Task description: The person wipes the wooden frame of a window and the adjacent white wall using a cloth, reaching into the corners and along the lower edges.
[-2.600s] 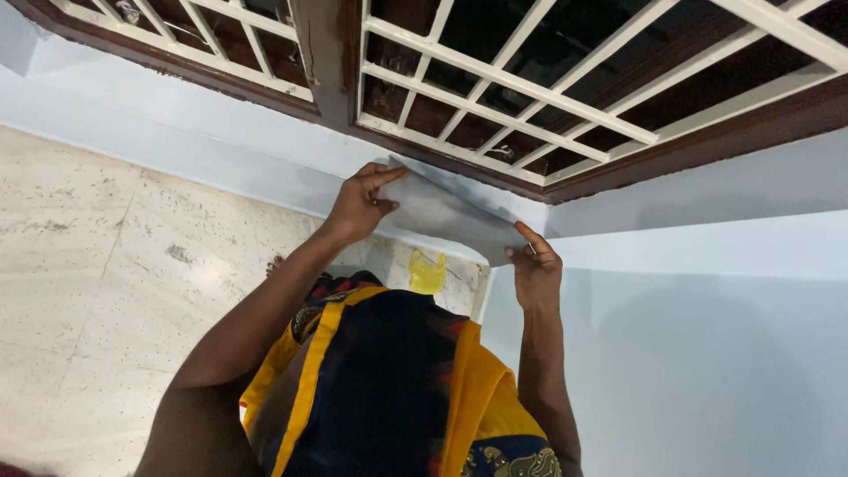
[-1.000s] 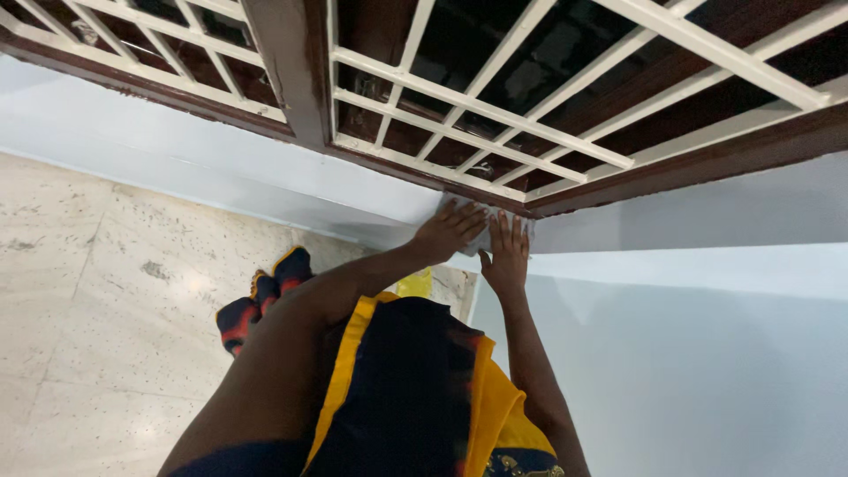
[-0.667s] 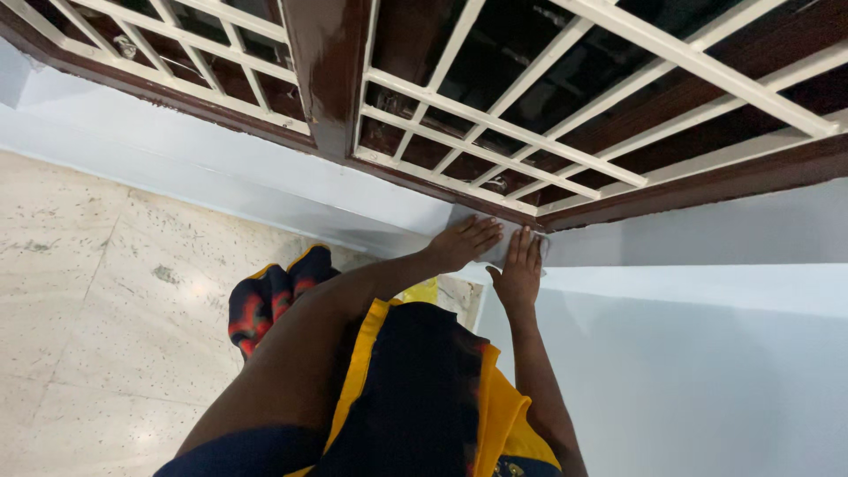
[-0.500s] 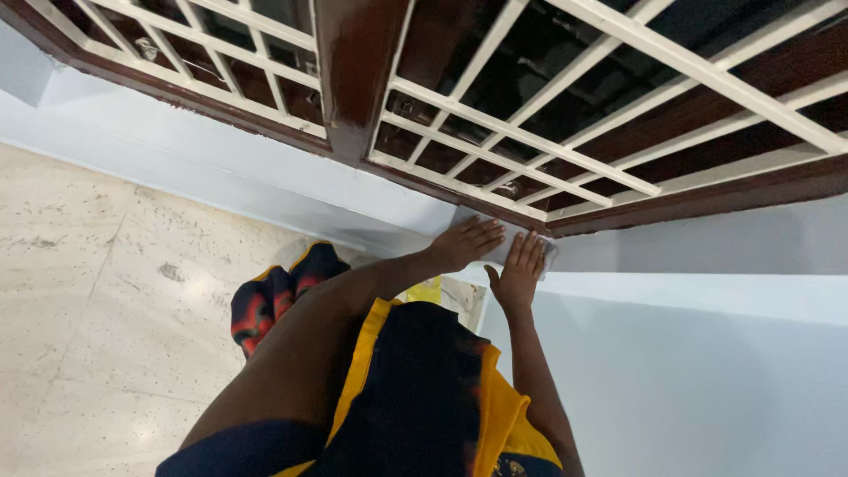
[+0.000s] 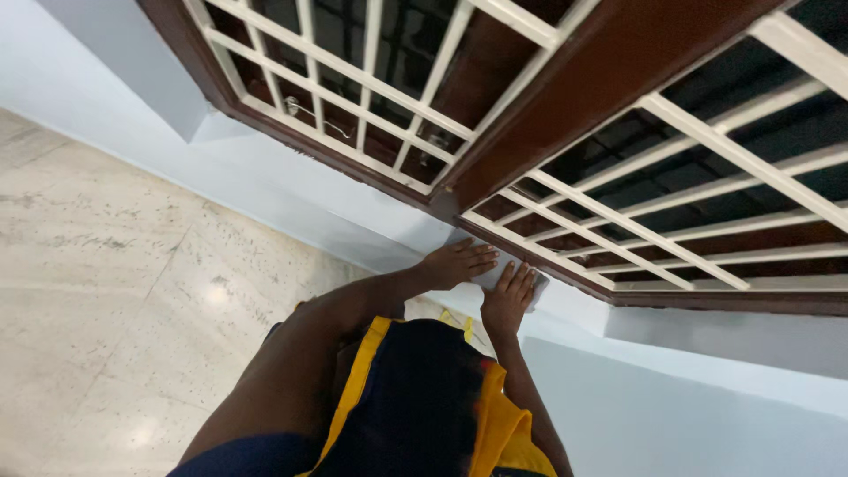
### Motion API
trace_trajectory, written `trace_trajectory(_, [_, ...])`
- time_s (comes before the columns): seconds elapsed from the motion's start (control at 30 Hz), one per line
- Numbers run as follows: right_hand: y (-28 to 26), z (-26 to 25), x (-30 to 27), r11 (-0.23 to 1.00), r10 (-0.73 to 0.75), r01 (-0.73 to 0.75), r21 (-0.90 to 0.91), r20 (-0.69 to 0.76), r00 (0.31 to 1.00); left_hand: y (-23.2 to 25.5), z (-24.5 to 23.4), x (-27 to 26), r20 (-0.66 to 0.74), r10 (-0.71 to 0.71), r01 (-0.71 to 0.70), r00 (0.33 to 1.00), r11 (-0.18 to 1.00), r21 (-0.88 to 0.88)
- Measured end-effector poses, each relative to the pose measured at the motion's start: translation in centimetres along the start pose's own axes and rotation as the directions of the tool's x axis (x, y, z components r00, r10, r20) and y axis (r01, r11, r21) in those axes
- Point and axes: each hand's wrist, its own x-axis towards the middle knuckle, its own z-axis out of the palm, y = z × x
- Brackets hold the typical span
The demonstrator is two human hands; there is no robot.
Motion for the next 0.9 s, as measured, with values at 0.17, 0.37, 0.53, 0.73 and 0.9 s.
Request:
trace_trajectory(0.17, [-6.9, 0.7, 1.1, 0.999, -0.028, 0.031, 0.038, -0.077, 0.997, -4.8, -0.5, -5.2, -0.011, -0.008, 0.007, 1.0, 0.995, -0.1])
trace_trajectory(0.37, [-15.5, 1.0, 2.5, 0.998, -0.008, 0.012, 0.057, -0.066, 0.998, -10.6, -3.0, -11.3, 0.06, -0.021, 0.023, 0.998, 0.999, -0.024])
trace_trajectory(0.53, [-22.4, 2.3, 3.8, 0.995, -0.1, 0.103, 0.014, -0.118, 0.988, -15.4, -5.7, -17.3, 0.025, -0.057, 0.056, 0.998, 0.997, 0.056])
trace_trajectory(0.73, [-30.2, 3.4, 5.4, 0.976, -0.219, 0.214, -0.049, -0.144, 0.965, -20.4, -8.2, -24.1, 0.09, -0.112, 0.098, 0.99, 0.984, 0.147])
trace_trajectory(0.9, [-37.1, 3.4, 6.8, 0.944, -0.313, 0.283, -0.169, -0.187, 0.931, -25.1, -11.4, -29.2, 0.205, -0.17, 0.136, 0.964, 0.976, 0.169])
